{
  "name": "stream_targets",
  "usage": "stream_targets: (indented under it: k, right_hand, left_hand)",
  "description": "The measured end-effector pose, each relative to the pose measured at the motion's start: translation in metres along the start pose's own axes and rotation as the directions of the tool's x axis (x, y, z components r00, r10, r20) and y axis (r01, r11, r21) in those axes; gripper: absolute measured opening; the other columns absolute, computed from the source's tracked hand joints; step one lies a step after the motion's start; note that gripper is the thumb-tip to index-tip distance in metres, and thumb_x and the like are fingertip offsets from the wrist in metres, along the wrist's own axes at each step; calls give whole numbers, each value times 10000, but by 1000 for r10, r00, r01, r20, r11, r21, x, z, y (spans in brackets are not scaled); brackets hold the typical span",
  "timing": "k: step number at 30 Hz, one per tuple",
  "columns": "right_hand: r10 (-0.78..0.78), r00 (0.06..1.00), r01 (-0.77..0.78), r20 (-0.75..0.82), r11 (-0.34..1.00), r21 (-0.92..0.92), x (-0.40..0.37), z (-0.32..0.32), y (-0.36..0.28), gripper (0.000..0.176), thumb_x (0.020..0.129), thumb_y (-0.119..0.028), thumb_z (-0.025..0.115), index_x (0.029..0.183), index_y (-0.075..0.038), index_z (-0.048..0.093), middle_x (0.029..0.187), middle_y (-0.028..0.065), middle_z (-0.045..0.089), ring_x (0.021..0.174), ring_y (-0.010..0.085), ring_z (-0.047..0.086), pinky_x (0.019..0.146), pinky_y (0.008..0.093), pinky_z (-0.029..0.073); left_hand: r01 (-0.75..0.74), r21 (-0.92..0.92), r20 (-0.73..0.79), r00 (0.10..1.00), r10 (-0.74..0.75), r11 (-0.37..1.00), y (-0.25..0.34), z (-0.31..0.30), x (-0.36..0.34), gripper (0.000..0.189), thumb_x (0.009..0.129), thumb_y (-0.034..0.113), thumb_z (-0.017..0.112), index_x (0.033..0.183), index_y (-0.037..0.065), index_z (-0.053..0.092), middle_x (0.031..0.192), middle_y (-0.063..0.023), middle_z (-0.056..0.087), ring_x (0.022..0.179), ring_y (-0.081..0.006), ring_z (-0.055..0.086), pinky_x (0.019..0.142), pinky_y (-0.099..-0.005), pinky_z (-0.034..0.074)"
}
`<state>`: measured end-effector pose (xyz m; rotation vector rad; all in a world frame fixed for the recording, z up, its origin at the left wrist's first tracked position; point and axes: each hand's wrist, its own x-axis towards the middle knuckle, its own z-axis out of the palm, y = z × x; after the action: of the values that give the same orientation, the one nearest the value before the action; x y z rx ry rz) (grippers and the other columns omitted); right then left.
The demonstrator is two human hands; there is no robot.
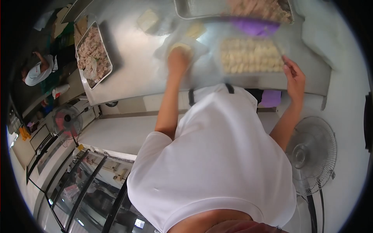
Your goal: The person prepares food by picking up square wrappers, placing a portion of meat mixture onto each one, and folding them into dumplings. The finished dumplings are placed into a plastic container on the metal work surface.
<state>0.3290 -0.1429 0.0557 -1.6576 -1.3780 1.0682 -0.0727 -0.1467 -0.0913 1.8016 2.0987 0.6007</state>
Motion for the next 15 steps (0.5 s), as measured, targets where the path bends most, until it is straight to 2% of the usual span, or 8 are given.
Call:
stream_targets:
  k: [2,4,5,7,9,11,13,15]
  right_hand:
    - [10,997,-9,73,1000,-12,6,7,-2,304,931,-73,594,1231,-51,630,1020,-9,639,802,53,493,786,201,421]
    - [-5,994,5,112,1000,0,11,15,-5,301,930,-73,596,1228,-54,632,1017,-15,641,800,55,500,779,202,425]
    - [-21,989,18,148,1000,18,14,21,-7,298,928,-73,597,1224,-57,634,1014,-20,642,798,56,508,773,203,430]
    - [-39,982,41,183,999,-10,17,35,-13,298,923,-75,599,1218,-66,639,985,-9,644,781,71,510,758,210,435]
    - [-52,975,62,215,997,-38,20,52,-18,298,917,-77,601,1212,-75,643,955,2,645,764,86,513,744,217,440]
    - [-169,925,227,339,964,-139,24,76,-19,287,899,-80,597,1177,-108,665,900,46,640,730,162,548,719,266,467]
    - [-316,877,400,362,897,-188,23,112,-17,253,887,-87,578,1111,-124,688,883,82,629,758,248,598,705,343,495]
    - [-334,850,456,408,853,-252,19,143,-16,247,880,-82,567,1086,-130,696,886,74,629,788,263,612,706,367,503]
  left_hand:
    - [41,-55,65,997,-37,998,-13,-5,7,191,811,170,707,814,-15,660,735,-164,667,676,-317,651,654,-379,507]
    - [-21,-202,93,995,41,979,-23,-10,9,167,839,140,676,834,-27,685,703,-152,672,628,-243,650,637,-327,505]
    - [-20,-201,89,995,38,979,-26,-11,10,167,839,140,676,834,-27,685,703,-152,672,628,-243,650,637,-327,505]
    - [34,-249,174,985,10,968,-30,-14,12,149,849,117,664,835,-29,690,682,-118,665,606,-158,615,617,-294,487]
    - [88,-278,219,975,-26,957,-30,-19,13,150,851,120,665,833,-26,690,675,-104,661,604,-136,598,610,-283,478]
    - [140,-302,267,962,-58,943,-32,-21,14,151,852,124,667,831,-24,690,667,-89,656,601,-114,582,603,-272,469]
    - [75,-320,274,962,16,944,-42,-17,14,145,853,123,669,829,-18,692,674,-80,659,622,-102,588,598,-262,456]
    - [59,-333,265,964,33,941,-49,-12,12,153,860,128,664,823,-18,686,665,-70,647,618,-98,575,593,-263,450]
